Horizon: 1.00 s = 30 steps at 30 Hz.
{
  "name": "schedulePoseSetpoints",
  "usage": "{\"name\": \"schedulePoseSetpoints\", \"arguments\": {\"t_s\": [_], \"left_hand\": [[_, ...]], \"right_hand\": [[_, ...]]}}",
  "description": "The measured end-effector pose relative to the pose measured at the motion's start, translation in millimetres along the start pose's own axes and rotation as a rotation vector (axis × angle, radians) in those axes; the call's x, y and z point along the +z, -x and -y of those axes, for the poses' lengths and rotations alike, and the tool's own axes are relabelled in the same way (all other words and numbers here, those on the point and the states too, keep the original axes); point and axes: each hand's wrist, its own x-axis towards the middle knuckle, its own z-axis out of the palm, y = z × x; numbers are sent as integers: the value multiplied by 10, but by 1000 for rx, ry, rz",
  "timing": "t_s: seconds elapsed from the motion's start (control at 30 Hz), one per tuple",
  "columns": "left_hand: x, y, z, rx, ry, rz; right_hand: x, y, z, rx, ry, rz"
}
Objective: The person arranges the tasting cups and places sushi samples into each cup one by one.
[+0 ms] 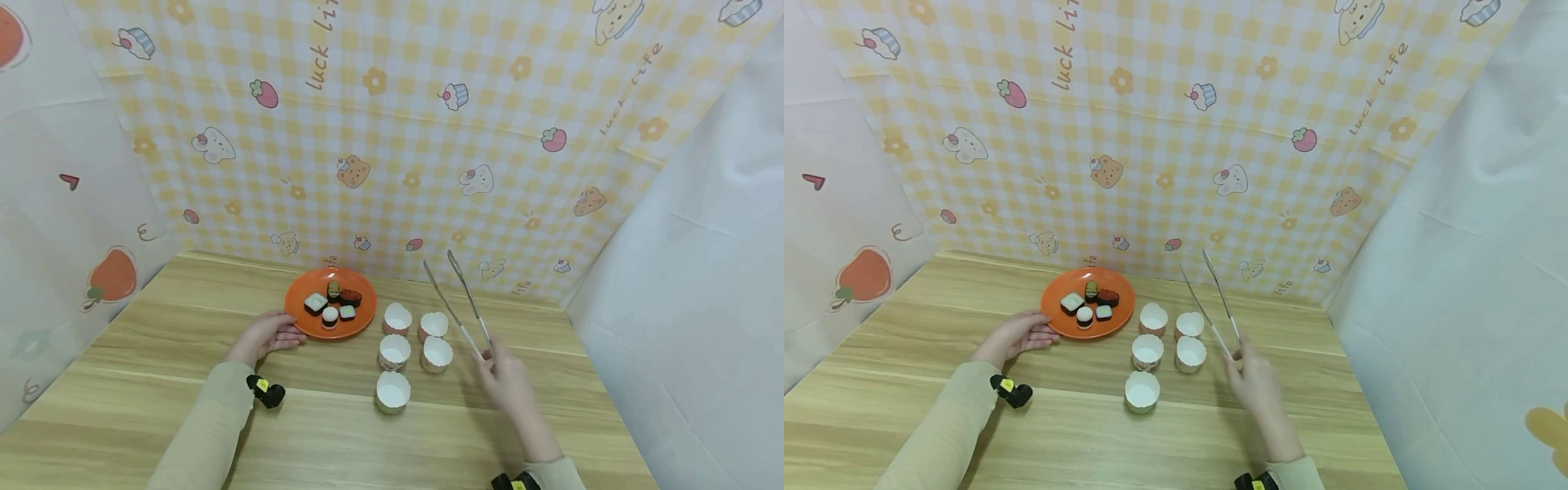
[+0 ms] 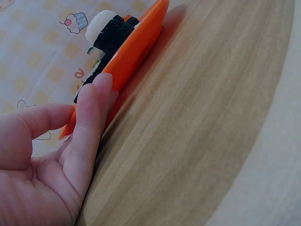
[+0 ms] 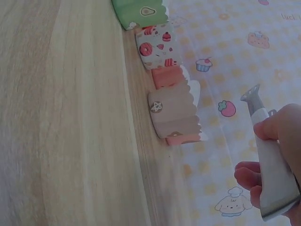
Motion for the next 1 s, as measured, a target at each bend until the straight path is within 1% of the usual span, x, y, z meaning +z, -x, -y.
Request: {"name": "schedulePoseSetpoints", "arguments": {"t_s": [0.13,0.37,0.53,0.6,0.77,1.0], "left_hand": [[4,8,-4,4,-5,0],[19,39,-19,6,-8,-2],[23,55,-33,7,-4,10],[18,59,-34,12,-5,20],[11,51,-34,21,5,21],[12,41,-29,19,8,17]], "right_hand": [[15,7,41,4,-4,34],[11,10,138,-5,48,64],[-4,-14,221,-26,77,87],[-7,-27,247,-31,79,98],[11,-66,274,-37,72,131],[33,-122,303,-65,70,140]]}}
